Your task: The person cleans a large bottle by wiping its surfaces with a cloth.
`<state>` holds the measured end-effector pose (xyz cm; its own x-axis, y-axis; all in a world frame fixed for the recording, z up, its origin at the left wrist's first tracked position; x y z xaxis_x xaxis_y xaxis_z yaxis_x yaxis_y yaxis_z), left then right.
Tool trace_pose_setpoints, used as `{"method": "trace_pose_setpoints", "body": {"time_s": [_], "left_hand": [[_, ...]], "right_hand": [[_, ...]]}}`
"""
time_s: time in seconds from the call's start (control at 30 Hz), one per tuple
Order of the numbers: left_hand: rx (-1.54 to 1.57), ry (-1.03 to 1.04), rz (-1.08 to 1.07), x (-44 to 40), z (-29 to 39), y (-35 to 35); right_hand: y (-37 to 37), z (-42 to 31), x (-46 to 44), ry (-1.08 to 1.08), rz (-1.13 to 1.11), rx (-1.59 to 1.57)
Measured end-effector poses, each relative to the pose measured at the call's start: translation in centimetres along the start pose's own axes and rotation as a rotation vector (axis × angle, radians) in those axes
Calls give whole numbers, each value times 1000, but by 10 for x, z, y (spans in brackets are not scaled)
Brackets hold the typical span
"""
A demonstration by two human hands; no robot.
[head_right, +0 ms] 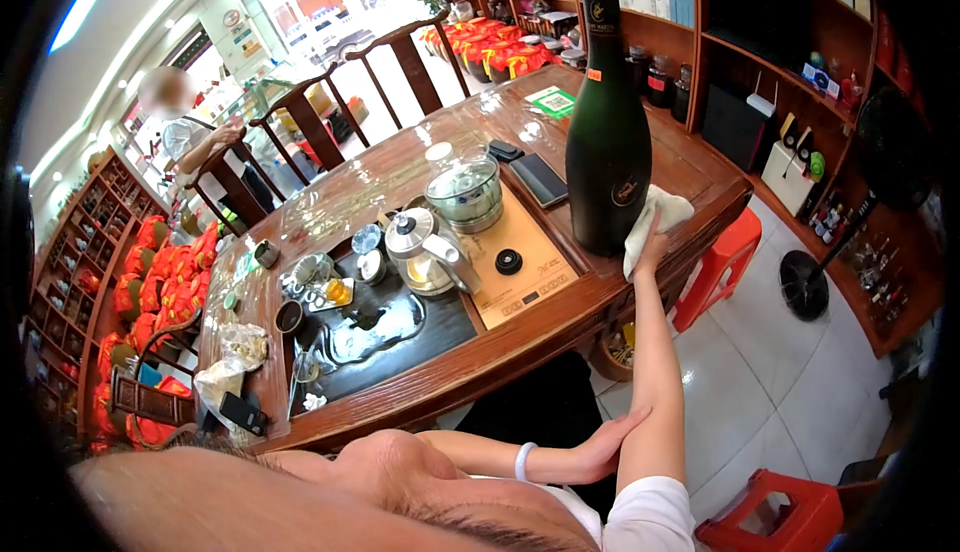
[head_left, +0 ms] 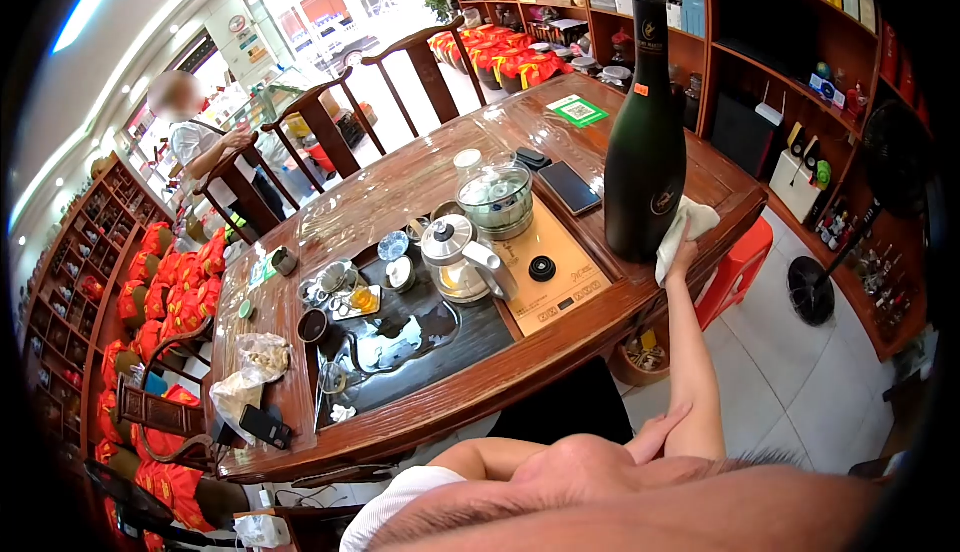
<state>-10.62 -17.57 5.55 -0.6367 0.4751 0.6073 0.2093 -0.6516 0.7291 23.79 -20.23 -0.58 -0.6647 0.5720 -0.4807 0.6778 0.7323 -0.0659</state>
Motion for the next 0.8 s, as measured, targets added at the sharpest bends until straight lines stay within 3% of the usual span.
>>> {"method": "trace_pose_setpoints", "body": {"time_s": [0.13,0.37,0.47,0.6,0.67,0.7,0.8], "left_hand": [[-77,-79,-16,14,12,-2],[-112,0,-36,-16,37,8],[-96,-49,-37,-24,44,7],[83,-195,-203,-41,41,3],[103,-197,-241,-38,47,6],[112,-194,-252,-38,50,7],[62,-33,87,-80,61,-9]], "right_hand": [[5,11,-3,137,-41,-30],[4,11,-8,204,-21,17],[8,25,-10,313,-29,43],[16,40,-12,365,-64,-120],[17,55,-16,361,-140,-32],[23,85,-21,210,-146,82],[33,85,-19,62,-97,55]]}}
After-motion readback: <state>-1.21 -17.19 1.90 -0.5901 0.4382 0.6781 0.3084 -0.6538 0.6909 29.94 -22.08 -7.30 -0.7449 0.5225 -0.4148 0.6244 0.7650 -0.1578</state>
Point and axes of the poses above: each hand's wrist, its own x-axis away from the middle knuckle, its own y-axis out of the palm, z = x × y, the point moved 3 cm from there along -x, towards the middle knuckle, and after that the axes turned 6 degrees about z, right-handed, at the moved point
